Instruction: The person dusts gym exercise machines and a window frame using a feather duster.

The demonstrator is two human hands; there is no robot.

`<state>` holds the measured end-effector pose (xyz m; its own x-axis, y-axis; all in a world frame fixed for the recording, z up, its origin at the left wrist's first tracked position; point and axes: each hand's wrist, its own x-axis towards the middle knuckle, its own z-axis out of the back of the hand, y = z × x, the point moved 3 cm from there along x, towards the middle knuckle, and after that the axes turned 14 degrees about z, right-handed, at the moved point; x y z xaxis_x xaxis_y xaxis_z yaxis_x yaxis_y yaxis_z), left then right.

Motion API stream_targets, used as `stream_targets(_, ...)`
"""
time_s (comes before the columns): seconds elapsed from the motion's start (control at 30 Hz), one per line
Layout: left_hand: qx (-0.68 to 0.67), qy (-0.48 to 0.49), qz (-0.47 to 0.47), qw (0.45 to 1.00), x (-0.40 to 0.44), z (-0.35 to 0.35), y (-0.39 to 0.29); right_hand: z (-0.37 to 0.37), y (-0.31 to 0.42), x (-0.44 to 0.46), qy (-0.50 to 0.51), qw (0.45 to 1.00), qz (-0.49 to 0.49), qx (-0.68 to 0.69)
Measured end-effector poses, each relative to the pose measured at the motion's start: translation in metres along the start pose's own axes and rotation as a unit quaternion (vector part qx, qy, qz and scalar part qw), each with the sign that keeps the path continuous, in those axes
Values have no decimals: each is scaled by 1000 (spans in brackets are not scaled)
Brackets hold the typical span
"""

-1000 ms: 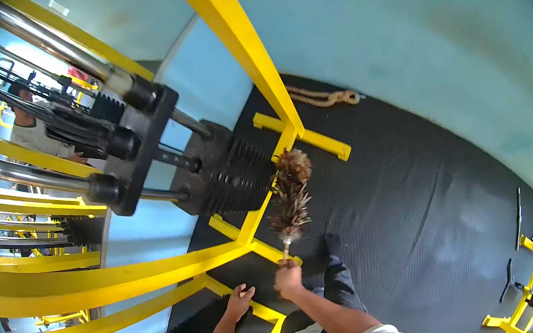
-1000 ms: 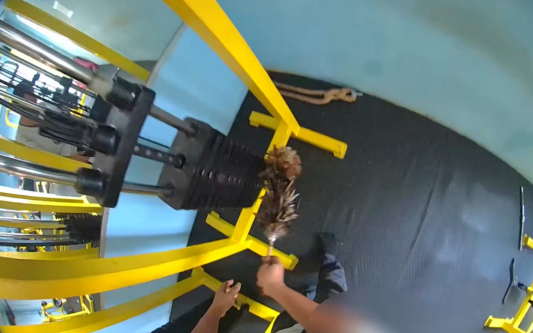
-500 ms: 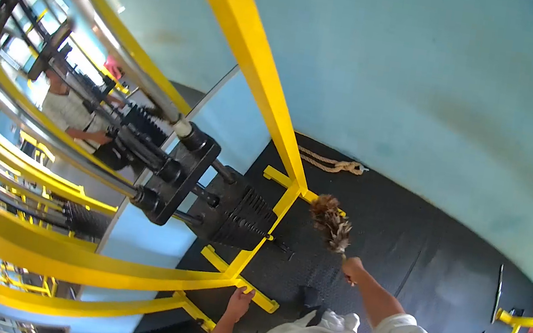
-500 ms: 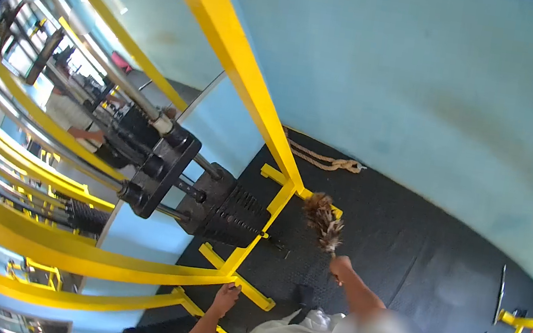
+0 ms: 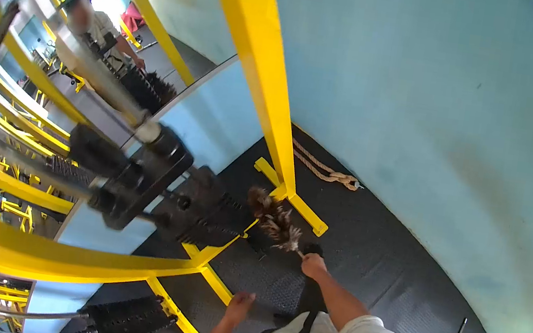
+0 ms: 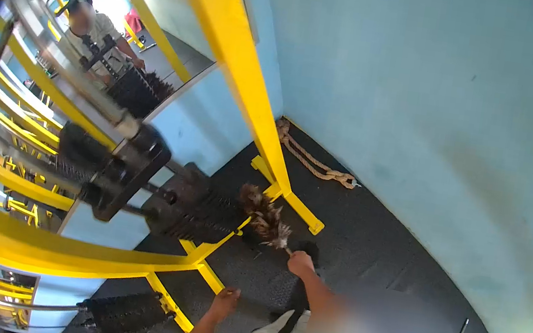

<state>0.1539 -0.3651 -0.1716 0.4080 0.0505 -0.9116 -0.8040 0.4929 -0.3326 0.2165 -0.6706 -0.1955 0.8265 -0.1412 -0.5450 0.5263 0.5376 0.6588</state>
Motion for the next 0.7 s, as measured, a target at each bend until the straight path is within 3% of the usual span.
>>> stream_targets(0.07, 40, -17, 9, 999, -5, -2, -17, -8, 2, 48, 130, 990, -32, -32)
stream_targets(0.13, 82, -36, 20, 996, 6, -6, -35, -8, -7, 95, 128, 989, -67, -16)
stream_targets(0.23, 9, -83, 57, 995, 21, -14, -52, 24, 14, 117, 73, 990, -122, -6)
stream_targets(0.3, 236, -60, -123, 962, -3, -27, -105, 51, 17, 140, 48, 991, -109, -62)
stream_targets(0.37, 233, -71, -131, 961, 3, -35, -114, 51, -8, 145, 14, 994, 39, -103)
stream_targets(0.43, 222, -89, -164, 957, -5, -47, -156, 64, -13, 119, 36, 986, 88, -133)
stream_targets(0.5, 71, -104, 1, 992, -36, -47, -202, 86, 2, 84, 25, 981, 135, -139)
stream_targets(0.53, 46, -119, -25, 992, -30, -43, -208, 124, 50, 49, 5, 978, 144, -148)
stream_targets(0.57, -11, -93, -56, 994, -19, -41, -204, 122, 44, 52, -34, 973, 157, -165)
stream_targets(0.63, -78, -69, -124, 987, 0, -37, -203, 160, 78, 26, -136, 923, 317, -172)
stream_targets(0.7, -184, -47, -255, 948, 2, -23, -222, 215, 144, -7, -225, 884, 373, -173)
